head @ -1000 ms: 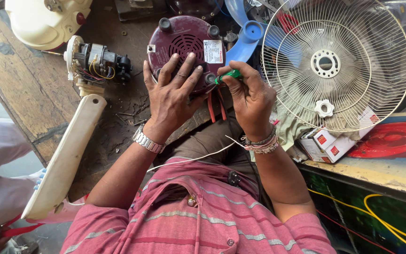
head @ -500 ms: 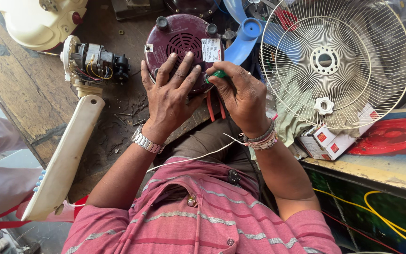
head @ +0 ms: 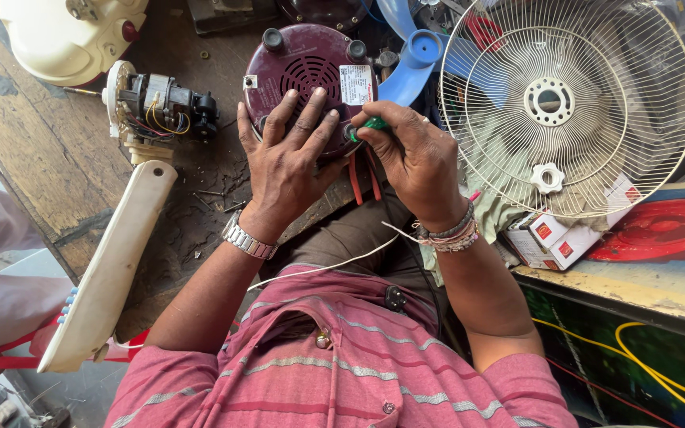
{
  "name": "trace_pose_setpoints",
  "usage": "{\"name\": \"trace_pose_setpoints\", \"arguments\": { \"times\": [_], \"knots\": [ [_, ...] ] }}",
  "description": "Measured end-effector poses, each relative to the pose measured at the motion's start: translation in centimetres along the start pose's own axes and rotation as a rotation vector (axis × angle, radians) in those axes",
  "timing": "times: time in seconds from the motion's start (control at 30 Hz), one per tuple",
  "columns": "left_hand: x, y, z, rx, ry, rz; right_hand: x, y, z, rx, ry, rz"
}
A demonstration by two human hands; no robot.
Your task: The person disassembles a maroon fan motor housing, removes the motor, and uses a screwdriver to tighten screws on the housing base. The person then uses a green-handled tool to adjust internal components before continuing to tighten screws.
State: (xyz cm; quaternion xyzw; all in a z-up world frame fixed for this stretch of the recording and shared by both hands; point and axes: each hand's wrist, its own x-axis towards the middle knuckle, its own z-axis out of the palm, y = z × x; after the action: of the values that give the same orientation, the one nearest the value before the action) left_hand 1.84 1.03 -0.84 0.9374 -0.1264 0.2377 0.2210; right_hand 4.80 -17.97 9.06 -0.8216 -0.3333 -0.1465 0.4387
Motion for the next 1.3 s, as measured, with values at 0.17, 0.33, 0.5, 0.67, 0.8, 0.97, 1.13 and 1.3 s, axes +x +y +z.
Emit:
{"name": "trace_pose_setpoints", "arguments": {
  "times": [0.17,0.33,0.5,0.67,0.8,0.97,1.13,1.3],
  "knots": [
    [0.0,0.1,0.1,-0.013,0.003,-0.004,0.1,0.4,0.1,-0.004,0.001,-0.024],
    [-0.1,0.0,0.1,-0.003,0.004,-0.004,0.2,0.5,0.2,-0.003,-0.031,-0.056],
    [0.0,0.0,0.0,0.0,0.007,-0.006,1.1,0.1,-0.9,0.019,-0.133,-0.115],
    [-0.1,0.0,-0.1,0.008,0.006,-0.002,1.6,-0.6,-0.6,-0.144,-0.138,-0.128],
    [0.1,0.1,-0.2,-0.019,0.002,-0.014,1.6,0.0,0.0,-0.085,-0.101,-0.174],
    [-0.1,0.1,-0.4,0.004,-0.009,-0.009,1.8,1.7,0.9,0.242,-0.131,-0.084],
    [0.2,0.0,-0.2,-0.018,0.002,-0.011,0.6,1.4,5.1,0.786,0.003,0.19],
    [-0.3,-0.6,-0.1,-0.013,-0.041,0.003,2.3,4.6,6.7,0.999,-0.132,0.151]
  ]
}}
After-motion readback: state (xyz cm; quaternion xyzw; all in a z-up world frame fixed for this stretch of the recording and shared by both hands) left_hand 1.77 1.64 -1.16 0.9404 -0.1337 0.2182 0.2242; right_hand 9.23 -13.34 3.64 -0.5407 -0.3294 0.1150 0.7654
